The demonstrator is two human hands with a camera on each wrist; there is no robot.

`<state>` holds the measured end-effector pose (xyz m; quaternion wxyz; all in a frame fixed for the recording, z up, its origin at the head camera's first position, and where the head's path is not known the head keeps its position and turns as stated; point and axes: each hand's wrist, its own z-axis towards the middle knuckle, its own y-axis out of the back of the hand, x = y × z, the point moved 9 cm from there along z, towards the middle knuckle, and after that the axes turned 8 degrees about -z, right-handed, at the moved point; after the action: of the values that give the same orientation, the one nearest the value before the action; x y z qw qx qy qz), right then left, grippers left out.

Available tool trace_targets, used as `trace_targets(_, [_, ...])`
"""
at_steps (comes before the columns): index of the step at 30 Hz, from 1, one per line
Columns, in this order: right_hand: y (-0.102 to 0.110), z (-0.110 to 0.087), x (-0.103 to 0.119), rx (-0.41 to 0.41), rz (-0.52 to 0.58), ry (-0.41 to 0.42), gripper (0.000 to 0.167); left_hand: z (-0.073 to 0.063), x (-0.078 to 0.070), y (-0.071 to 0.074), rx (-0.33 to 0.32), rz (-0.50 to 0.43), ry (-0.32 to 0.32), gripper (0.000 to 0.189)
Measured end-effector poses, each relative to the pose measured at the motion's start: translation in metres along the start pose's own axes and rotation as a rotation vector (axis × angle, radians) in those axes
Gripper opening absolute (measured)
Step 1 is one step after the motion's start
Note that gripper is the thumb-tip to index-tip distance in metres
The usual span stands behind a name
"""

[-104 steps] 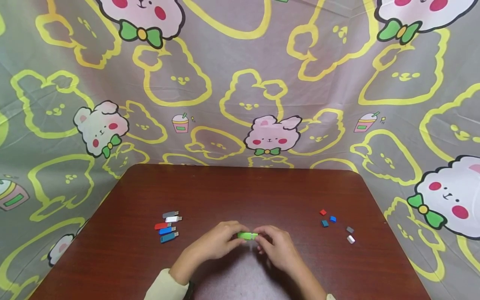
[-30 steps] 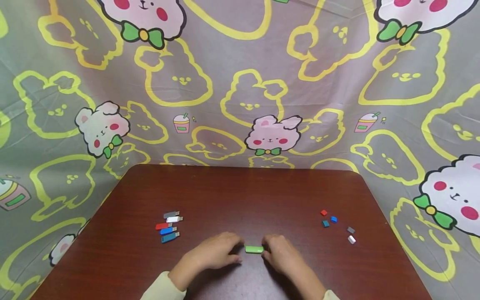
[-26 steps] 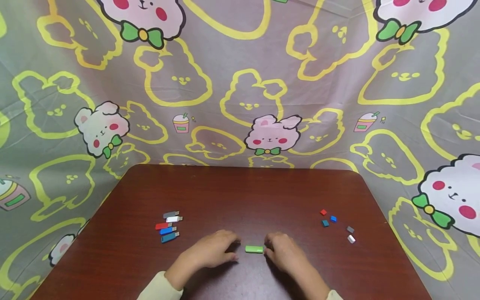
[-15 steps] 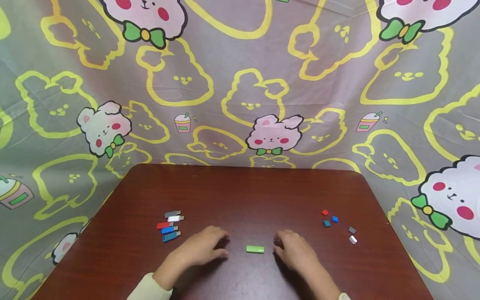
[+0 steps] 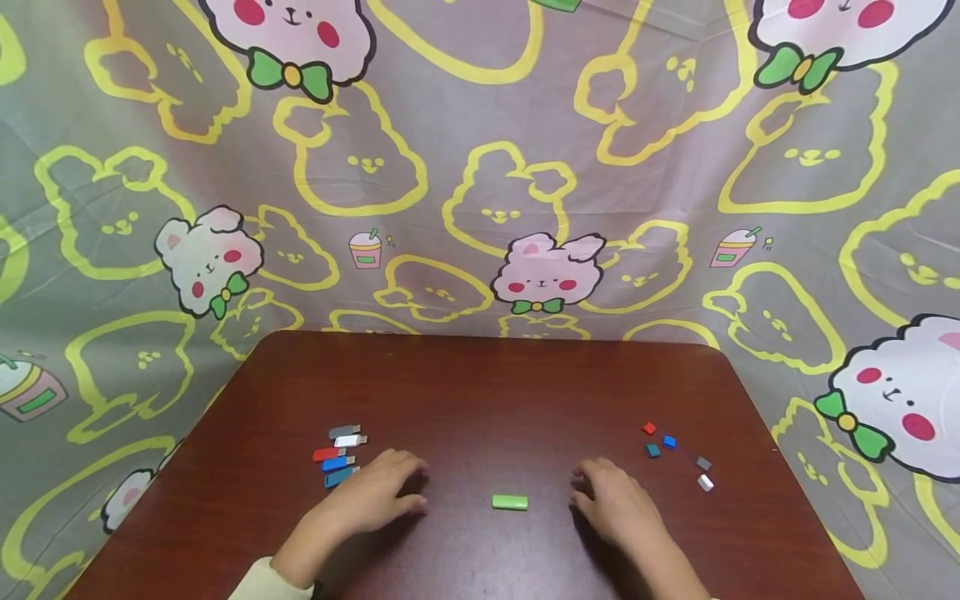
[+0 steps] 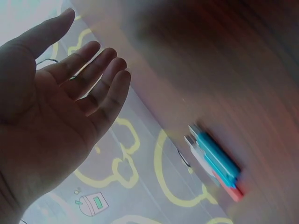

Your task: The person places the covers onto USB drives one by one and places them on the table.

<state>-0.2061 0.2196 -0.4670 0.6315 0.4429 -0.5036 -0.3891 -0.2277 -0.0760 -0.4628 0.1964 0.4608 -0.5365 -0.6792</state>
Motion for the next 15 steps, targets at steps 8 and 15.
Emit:
trace_targets(8, [0.01,-0.005,-0.022,-0.007,-0.019,-0.041,0.032,-0.012,0.017,0.012,-0.057,-0.016,0.035,0.042])
trace_targets(15, [0.019,-0.008,-0.049,-0.001,-0.042,-0.084,0.036,-0.025,0.038,0.019,-0.09,-0.045,0.099,0.041])
